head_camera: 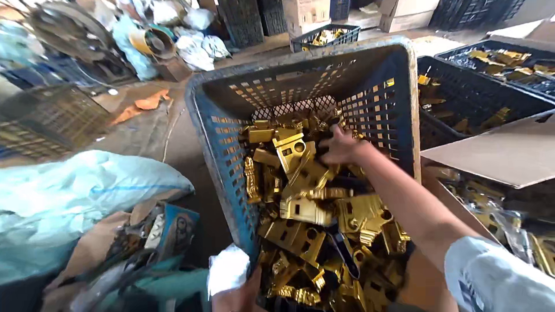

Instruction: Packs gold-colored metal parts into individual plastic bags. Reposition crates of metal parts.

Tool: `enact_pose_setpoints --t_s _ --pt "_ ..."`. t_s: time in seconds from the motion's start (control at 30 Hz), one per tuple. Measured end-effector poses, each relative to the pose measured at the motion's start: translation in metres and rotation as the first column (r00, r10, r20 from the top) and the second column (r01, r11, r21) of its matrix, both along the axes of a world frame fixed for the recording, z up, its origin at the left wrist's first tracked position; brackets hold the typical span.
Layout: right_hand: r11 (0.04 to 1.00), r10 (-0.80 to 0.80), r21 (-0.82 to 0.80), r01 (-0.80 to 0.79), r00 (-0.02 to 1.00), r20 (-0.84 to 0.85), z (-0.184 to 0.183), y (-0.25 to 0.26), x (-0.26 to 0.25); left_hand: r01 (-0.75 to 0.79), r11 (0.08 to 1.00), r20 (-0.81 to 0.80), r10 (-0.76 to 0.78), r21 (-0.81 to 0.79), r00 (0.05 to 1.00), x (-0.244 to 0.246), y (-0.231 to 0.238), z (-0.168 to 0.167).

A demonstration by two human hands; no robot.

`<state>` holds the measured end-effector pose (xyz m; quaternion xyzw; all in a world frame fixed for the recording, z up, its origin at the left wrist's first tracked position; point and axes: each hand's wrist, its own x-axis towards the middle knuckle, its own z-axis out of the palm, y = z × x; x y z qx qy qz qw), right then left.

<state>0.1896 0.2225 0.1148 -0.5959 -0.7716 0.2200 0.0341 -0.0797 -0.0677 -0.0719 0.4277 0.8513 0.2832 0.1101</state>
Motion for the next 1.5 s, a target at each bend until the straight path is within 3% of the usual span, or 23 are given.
enact_pose_setpoints --t_s 0.17,0.27,0.33,0.4,0.43,0.5,0.57,0.63,0.7,0.77,0.8,0.9,0.97,1.03,1.1,1.17,1.23,1.3,1.37,1.43,1.5 --pt "0.979 0.05 -0.191 -0.078 0.988 -0.147 -0.028 -0.079 0.009 -0.058 0.998 0.161 0.057 0.001 0.985 0.02 -0.006 0.024" --pt "0.951 0.14 -0.256 -0.175 0.979 -0.148 -0.035 -0.101 0.024 0.068 0.98 0.13 -0.043 -0.188 0.991 0.014 -0.009 0.039" --pt "0.932 0.209 -0.268 -0.244 0.966 -0.153 -0.028 -0.113 0.037 0.132 0.986 0.171 -0.113 -0.104 0.979 0.0 -0.009 0.036" --pt "0.936 0.306 -0.114 -0.333 0.93 -0.205 -0.019 -0.127 0.059 0.09 0.981 0.197 -0.123 0.171 0.973 -0.007 -0.011 0.034" --pt "0.936 0.35 0.057 -0.348 0.897 -0.269 -0.018 -0.133 0.074 0.054 0.948 0.221 -0.129 0.315 0.967 -0.011 -0.011 0.038" --pt "0.913 0.351 0.355 -0.2 0.828 -0.437 -0.013 -0.143 0.102 -0.007 0.881 0.273 -0.139 0.473 0.952 -0.018 -0.016 0.056" --pt "0.915 0.198 0.4 0.052 0.805 -0.558 -0.006 -0.155 0.12 0.017 0.828 0.337 -0.247 0.56 0.909 -0.012 -0.028 0.085" --pt "0.923 0.16 0.374 0.093 0.79 -0.592 -0.009 -0.173 0.113 0.179 0.788 0.355 -0.451 0.589 0.819 0.005 -0.04 0.108" --pt "0.943 0.295 0.314 -0.112 0.718 -0.63 -0.026 -0.202 0.081 0.373 0.735 0.263 -0.591 0.567 0.763 0.035 -0.047 0.113" --pt "0.903 0.408 0.23 -0.363 0.557 -0.723 -0.048 -0.236 0.038 0.483 0.642 0.145 -0.677 0.596 0.721 0.071 -0.045 0.105" --pt "0.887 0.404 0.213 -0.409 0.465 -0.788 -0.06 -0.25 0.021 0.484 0.601 0.122 -0.697 0.636 0.706 0.088 -0.043 0.101" --pt "0.963 0.09 -0.004 -0.271 0.332 -0.939 -0.077 -0.265 0.007 0.337 0.6 0.192 -0.647 0.726 0.738 0.11 -0.037 0.091" --pt "0.956 -0.02 -0.117 -0.268 0.34 -0.94 -0.075 -0.26 0.016 0.353 0.631 0.187 -0.627 0.691 0.756 0.108 -0.036 0.085" --pt "0.929 0.045 -0.094 -0.359 0.359 -0.932 -0.072 -0.26 0.018 0.376 0.64 0.284 -0.689 0.67 0.667 0.108 -0.039 0.083" --pt "0.936 0.014 -0.11 -0.335 0.348 -0.937 -0.074 -0.26 0.013 0.26 0.695 0.491 -0.678 0.67 0.548 0.113 -0.04 0.094" --pt "0.901 -0.165 -0.269 -0.341 0.302 -0.939 -0.076 -0.259 0.01 0.12 0.759 0.632 -0.609 0.64 0.479 0.115 -0.039 0.106" --pt "0.838 -0.287 -0.386 -0.386 0.291 -0.913 -0.077 -0.257 0.011 0.131 0.768 0.658 -0.611 0.627 0.44 0.115 -0.04 0.106" --pt "0.831 -0.228 -0.356 -0.427 0.322 -0.919 -0.075 -0.253 0.018 0.27 0.724 0.595 -0.681 0.635 0.426 0.108 -0.043 0.098" --pt "0.867 -0.054 -0.224 -0.446 0.364 -0.93 -0.074 -0.25 0.023 0.387 0.677 0.522 -0.732 0.626 0.437 0.103 -0.045 0.09" --pt "0.915 0.093 -0.101 -0.39 0.448 -0.889 -0.077 -0.256 0.02 0.364 0.692 0.542 -0.718 0.623 0.437 0.106 -0.048 0.093" --pt "0.942 0.113 -0.065 -0.329 0.492 -0.863 -0.084 -0.265 0.016 0.323 0.708 0.564 -0.7 0.628 0.438 0.11 -0.047 0.097"
